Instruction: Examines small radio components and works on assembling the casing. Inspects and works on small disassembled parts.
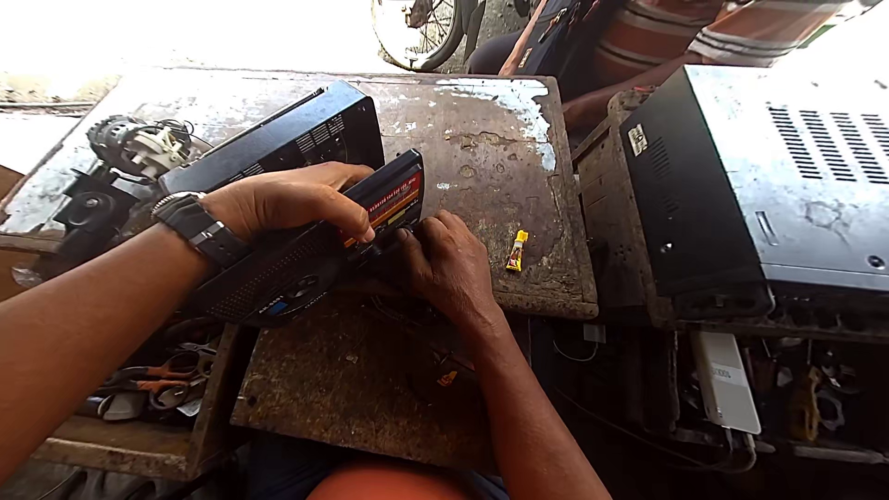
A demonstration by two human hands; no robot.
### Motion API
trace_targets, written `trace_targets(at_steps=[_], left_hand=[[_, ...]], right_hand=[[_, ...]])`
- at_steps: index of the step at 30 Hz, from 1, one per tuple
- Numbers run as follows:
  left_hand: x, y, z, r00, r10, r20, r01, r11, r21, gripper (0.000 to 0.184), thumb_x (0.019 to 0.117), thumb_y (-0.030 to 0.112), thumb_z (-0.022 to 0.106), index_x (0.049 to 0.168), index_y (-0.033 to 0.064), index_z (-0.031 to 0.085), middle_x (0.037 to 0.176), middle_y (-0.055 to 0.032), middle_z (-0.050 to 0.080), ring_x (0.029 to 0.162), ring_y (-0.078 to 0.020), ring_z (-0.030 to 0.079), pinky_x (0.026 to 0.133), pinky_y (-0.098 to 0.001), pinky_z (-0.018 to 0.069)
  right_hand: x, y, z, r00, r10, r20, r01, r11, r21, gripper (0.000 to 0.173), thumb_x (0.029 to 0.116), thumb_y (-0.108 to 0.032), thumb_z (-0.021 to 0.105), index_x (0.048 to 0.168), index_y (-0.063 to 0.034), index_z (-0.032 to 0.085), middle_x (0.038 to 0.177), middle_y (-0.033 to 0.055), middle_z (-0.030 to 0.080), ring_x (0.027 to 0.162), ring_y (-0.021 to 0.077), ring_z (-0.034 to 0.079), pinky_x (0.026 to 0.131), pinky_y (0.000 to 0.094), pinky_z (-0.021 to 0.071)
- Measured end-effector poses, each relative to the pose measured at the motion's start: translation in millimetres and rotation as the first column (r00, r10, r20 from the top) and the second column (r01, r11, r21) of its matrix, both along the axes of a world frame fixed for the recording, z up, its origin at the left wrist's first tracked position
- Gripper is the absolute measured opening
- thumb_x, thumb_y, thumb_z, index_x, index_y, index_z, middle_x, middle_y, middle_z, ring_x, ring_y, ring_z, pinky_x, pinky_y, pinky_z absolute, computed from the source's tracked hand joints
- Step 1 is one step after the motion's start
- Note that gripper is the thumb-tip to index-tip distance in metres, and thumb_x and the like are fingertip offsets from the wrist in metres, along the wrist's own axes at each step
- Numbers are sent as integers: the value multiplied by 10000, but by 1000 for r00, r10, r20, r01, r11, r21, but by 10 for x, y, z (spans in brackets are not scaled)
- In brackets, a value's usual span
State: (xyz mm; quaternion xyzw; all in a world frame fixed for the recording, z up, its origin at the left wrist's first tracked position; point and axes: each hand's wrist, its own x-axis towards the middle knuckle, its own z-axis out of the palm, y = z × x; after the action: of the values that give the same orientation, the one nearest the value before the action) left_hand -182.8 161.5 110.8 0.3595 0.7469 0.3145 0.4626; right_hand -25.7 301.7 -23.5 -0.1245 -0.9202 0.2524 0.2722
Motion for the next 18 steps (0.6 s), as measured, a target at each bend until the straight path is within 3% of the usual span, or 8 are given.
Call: trace_targets(at_steps=[4,11,18], left_hand=[[-47,1,-8,1000,-23,6,23,1000,12,510,690,103,680,1198,96,629,949,-86,735,771,-154,717,627,-313,602],[-73,7,3,999,-45,-28,45,999,0,508,677,126,681,1183,104,645,940,-67,739,778,-139,717,640,-306,602],[-59,14,8,998,-56,-15,56,998,-5,503,676,126,688,1176,101,644,944,-77,739,779,-148,719,636,-314,603]], right_hand=[[-38,-1,-46,996,6,-91,-8,999,-31,303,968,-359,652,844,-84,679,851,59,594,847,224,616,692,382,521],[-70,16,-59,987,46,-155,-52,998,-36,276,944,-320,695,846,-62,680,862,71,598,870,230,611,739,369,524],[-56,28,-29,998,47,-41,-46,998,44,371,1035,-347,537,803,-77,639,844,82,585,870,259,607,720,419,491]])
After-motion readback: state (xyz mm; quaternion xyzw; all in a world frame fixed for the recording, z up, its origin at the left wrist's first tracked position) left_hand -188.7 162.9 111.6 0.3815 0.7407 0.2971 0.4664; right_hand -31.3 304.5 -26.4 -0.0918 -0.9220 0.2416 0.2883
